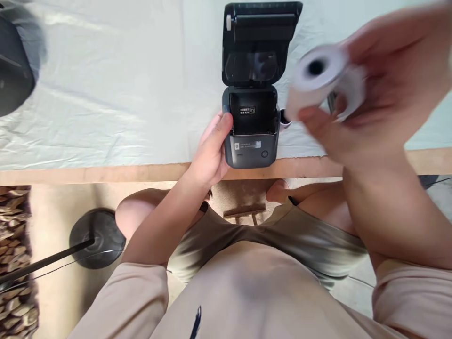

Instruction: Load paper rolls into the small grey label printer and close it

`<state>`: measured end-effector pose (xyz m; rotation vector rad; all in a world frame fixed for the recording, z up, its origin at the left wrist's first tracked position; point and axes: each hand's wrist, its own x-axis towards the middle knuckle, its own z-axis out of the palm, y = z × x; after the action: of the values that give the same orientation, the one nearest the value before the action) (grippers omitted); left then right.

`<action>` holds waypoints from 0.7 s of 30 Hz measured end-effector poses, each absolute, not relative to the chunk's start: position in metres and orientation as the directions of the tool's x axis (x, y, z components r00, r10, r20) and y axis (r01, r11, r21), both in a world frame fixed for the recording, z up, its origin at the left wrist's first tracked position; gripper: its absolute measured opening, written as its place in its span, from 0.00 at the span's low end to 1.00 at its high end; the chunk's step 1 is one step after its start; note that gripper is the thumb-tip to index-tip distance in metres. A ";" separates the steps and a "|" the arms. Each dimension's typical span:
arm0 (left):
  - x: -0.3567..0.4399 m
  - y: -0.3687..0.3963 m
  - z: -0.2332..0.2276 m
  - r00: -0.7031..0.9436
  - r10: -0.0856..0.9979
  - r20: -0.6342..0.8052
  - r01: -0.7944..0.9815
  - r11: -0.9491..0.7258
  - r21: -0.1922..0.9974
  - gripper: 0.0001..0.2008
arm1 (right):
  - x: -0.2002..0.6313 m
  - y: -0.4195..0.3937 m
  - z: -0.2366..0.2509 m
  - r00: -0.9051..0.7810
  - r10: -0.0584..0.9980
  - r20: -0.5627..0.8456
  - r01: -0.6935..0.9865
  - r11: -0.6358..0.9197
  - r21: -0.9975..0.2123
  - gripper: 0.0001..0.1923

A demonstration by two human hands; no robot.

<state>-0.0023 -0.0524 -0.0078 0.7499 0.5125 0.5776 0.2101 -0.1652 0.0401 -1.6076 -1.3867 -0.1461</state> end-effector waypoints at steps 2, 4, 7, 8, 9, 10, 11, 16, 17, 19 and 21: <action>-0.002 -0.055 -0.007 0.710 0.672 -0.210 -0.310 0.566 0.764 0.11 | 0.187 -0.162 0.044 0.173 0.760 0.626 0.745 0.315 -0.588 0.14; -0.003 -0.056 -0.007 0.698 0.687 -0.203 -0.305 0.541 0.784 0.09 | 0.168 -0.156 0.045 0.105 0.772 0.626 0.748 0.354 -0.561 0.11; -0.003 -0.057 -0.008 0.706 0.681 -0.194 -0.283 0.524 0.803 0.08 | 0.157 -0.146 0.045 0.191 0.835 0.517 0.832 0.141 -0.536 0.05; -0.004 -0.057 -0.008 0.707 0.679 -0.196 -0.279 0.523 0.805 0.08 | 0.157 -0.145 0.045 0.220 0.849 0.481 0.852 0.072 -0.518 0.05; -0.004 -0.057 -0.008 0.705 0.680 -0.201 -0.278 0.526 0.804 0.08 | 0.159 -0.144 0.045 0.234 0.859 0.455 0.871 0.023 -0.491 0.06; -0.003 -0.057 -0.009 0.701 0.682 -0.210 -0.279 0.533 0.799 0.07 | 0.161 -0.143 0.045 0.234 0.868 0.438 0.889 -0.009 -0.457 0.07; -0.003 -0.058 -0.009 0.695 0.684 -0.223 -0.280 0.543 0.792 0.07 | 0.163 -0.143 0.044 0.228 0.877 0.423 0.907 -0.033 -0.420 0.08; -0.001 -0.060 -0.006 0.696 0.686 -0.215 -0.299 0.548 0.781 0.06 | 0.165 -0.144 0.038 0.227 0.917 0.329 0.923 -0.095 -0.373 0.08; -0.001 -0.060 -0.006 0.699 0.685 -0.204 -0.302 0.542 0.784 0.06 | 0.164 -0.144 0.037 0.218 0.902 0.373 0.927 -0.072 -0.367 0.08; -0.001 -0.059 -0.006 0.700 0.684 -0.205 -0.303 0.545 0.782 0.08 | 0.163 -0.146 0.035 0.160 0.850 0.502 0.950 0.004 -0.311 0.10; -0.002 -0.056 -0.007 0.715 0.667 -0.212 -0.304 0.568 0.765 0.11 | 0.163 -0.148 0.034 0.072 0.826 0.560 0.962 0.090 -0.258 0.12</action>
<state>-0.0018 -0.0562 -0.0067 0.7719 0.5214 0.6011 0.1628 -0.1476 0.0342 -1.7603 -1.7778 -0.2950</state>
